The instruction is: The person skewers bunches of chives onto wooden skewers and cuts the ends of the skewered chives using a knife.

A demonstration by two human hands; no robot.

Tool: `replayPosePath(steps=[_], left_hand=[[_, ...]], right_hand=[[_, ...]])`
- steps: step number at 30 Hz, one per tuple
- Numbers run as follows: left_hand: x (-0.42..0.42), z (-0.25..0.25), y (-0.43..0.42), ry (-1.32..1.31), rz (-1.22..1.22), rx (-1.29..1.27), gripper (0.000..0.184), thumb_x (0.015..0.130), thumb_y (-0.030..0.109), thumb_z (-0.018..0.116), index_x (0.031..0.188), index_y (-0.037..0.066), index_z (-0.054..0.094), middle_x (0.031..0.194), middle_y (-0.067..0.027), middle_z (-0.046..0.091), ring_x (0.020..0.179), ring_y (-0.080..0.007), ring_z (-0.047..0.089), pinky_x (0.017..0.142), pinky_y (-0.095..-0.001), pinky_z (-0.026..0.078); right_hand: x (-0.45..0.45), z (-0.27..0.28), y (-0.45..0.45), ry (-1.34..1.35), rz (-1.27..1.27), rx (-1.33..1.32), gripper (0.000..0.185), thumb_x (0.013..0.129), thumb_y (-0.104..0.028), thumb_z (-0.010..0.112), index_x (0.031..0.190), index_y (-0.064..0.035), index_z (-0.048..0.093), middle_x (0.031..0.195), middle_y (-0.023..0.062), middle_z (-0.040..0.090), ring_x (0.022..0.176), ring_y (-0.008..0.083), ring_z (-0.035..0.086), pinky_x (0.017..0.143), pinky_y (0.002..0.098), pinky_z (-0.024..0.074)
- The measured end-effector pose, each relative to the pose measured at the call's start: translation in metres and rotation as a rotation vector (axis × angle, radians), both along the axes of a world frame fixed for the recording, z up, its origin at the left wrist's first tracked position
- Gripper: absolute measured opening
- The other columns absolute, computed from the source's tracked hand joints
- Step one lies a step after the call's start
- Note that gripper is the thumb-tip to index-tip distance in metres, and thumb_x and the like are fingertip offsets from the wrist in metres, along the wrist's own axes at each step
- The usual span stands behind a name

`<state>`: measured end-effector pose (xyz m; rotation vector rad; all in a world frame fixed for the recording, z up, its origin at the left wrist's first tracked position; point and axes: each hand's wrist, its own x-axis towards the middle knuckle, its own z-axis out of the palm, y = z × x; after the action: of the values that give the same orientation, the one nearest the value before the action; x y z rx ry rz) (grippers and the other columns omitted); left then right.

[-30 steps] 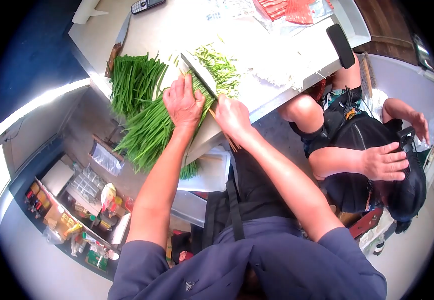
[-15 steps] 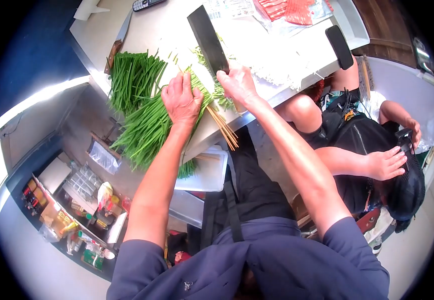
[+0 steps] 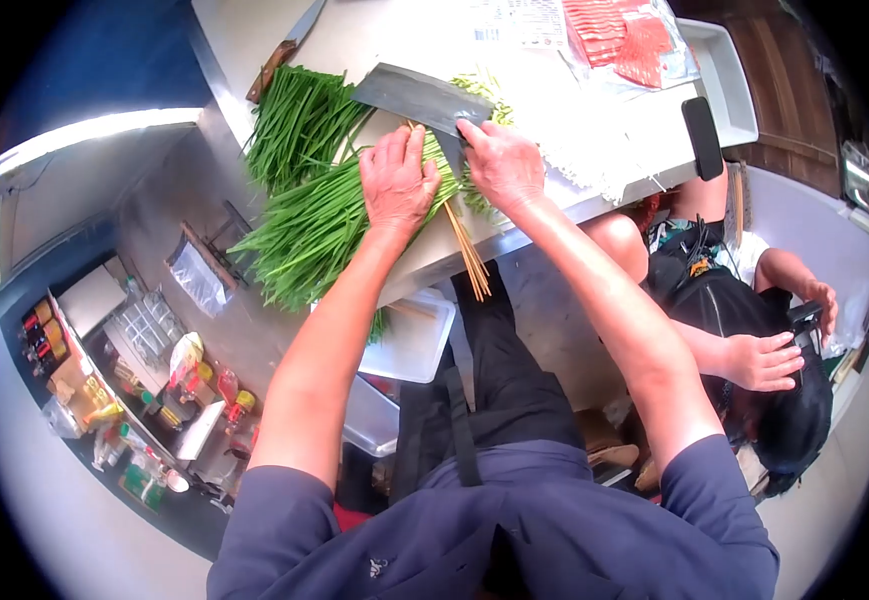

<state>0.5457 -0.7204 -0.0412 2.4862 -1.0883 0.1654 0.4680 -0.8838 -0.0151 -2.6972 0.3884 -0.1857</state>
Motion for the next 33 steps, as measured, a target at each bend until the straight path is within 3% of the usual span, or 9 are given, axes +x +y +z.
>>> replayPosePath(steps=[7, 14, 18, 20, 22, 24, 26, 30, 33], left_hand=[[0.000, 0.009, 0.003, 0.114, 0.007, -0.072, 0.048, 0.084, 0.024, 0.068, 0.127, 0.004, 0.057, 0.125, -0.0132, 0.060, 0.119, -0.0291, 0.054, 0.102, -0.0465, 0.038], [0.011, 0.018, 0.008, 0.267, -0.038, -0.100, 0.043, 0.087, 0.024, 0.067, 0.123, 0.003, 0.056, 0.125, -0.0183, 0.060, 0.120, -0.0361, 0.054, 0.106, -0.0503, 0.036], [0.000, 0.046, 0.007, 0.011, -0.011, -0.072, 0.043, 0.087, 0.022, 0.066, 0.124, 0.002, 0.056, 0.128, -0.0196, 0.058, 0.129, -0.0396, 0.049, 0.112, -0.0532, 0.031], [-0.022, 0.064, 0.008, 0.021, 0.023, -0.190, 0.042, 0.083, 0.018, 0.068, 0.120, 0.000, 0.059, 0.124, -0.0184, 0.060, 0.125, -0.0379, 0.052, 0.107, -0.0509, 0.038], [-0.063, 0.079, 0.018, 0.263, 0.058, -0.284, 0.037, 0.081, 0.012, 0.069, 0.116, 0.000, 0.061, 0.113, -0.0158, 0.064, 0.109, -0.0347, 0.062, 0.097, -0.0438, 0.047], [-0.103, 0.071, 0.033, 0.721, 0.100, -0.424, 0.032, 0.083, 0.009, 0.069, 0.113, -0.001, 0.062, 0.100, -0.0113, 0.067, 0.091, -0.0260, 0.067, 0.082, -0.0341, 0.053], [-0.136, 0.054, 0.043, 1.104, 0.341, -0.555, 0.030, 0.087, 0.010, 0.069, 0.113, -0.002, 0.062, 0.095, -0.0076, 0.067, 0.084, -0.0179, 0.066, 0.075, -0.0290, 0.053], [-0.139, 0.020, 0.060, 1.588, 0.932, -0.925, 0.037, 0.090, 0.024, 0.069, 0.119, 0.002, 0.060, 0.102, -0.0078, 0.066, 0.089, -0.0177, 0.064, 0.078, -0.0306, 0.052], [-0.136, -0.004, 0.082, 1.754, 0.919, -1.217, 0.066, 0.088, 0.049, 0.072, 0.131, 0.004, 0.052, 0.122, -0.0127, 0.060, 0.118, -0.0258, 0.056, 0.095, -0.0418, 0.047]], right_hand=[[-0.007, -0.002, 0.008, -0.031, -0.057, 0.284, 0.035, 0.083, -0.014, 0.069, 0.118, -0.0124, 0.065, 0.095, 0.0115, 0.069, 0.085, 0.0320, 0.068, 0.073, 0.0442, 0.0549], [-0.016, 0.008, 0.009, 0.004, -0.017, 0.142, 0.033, 0.083, -0.013, 0.065, 0.116, -0.0129, 0.066, 0.089, 0.0115, 0.066, 0.082, 0.0328, 0.067, 0.073, 0.0452, 0.0544], [-0.022, 0.008, 0.008, 0.019, -0.014, 0.105, 0.036, 0.081, -0.010, 0.064, 0.116, -0.0125, 0.066, 0.089, 0.0112, 0.066, 0.081, 0.0334, 0.066, 0.072, 0.0458, 0.0538], [-0.025, 0.003, 0.005, -0.025, -0.010, 0.072, 0.039, 0.079, -0.009, 0.064, 0.118, -0.0129, 0.066, 0.089, 0.0116, 0.066, 0.082, 0.0338, 0.066, 0.071, 0.0470, 0.0535], [-0.024, 0.009, 0.004, 0.035, 0.016, 0.099, 0.041, 0.078, -0.008, 0.064, 0.118, -0.0089, 0.066, 0.098, 0.0137, 0.066, 0.091, 0.0347, 0.065, 0.078, 0.0467, 0.0531], [-0.018, 0.021, 0.005, -0.169, 0.058, 0.038, 0.040, 0.079, -0.009, 0.066, 0.118, -0.0038, 0.064, 0.112, 0.0158, 0.064, 0.103, 0.0361, 0.061, 0.089, 0.0446, 0.0509], [-0.002, 0.044, 0.016, -0.126, 0.098, 0.066, 0.042, 0.080, -0.015, 0.070, 0.119, -0.0005, 0.063, 0.124, 0.0166, 0.060, 0.113, 0.0369, 0.057, 0.097, 0.0438, 0.0474], [0.045, 0.064, 0.052, -0.141, 0.436, 0.091, 0.066, 0.080, -0.038, 0.080, 0.131, -0.0015, 0.059, 0.139, 0.0191, 0.055, 0.130, 0.0365, 0.051, 0.108, 0.0450, 0.0429], [0.078, 0.042, 0.072, -0.041, 0.570, 0.115, 0.084, 0.077, -0.053, 0.078, 0.139, -0.0017, 0.053, 0.146, 0.0212, 0.048, 0.136, 0.0377, 0.045, 0.113, 0.0459, 0.0377]])
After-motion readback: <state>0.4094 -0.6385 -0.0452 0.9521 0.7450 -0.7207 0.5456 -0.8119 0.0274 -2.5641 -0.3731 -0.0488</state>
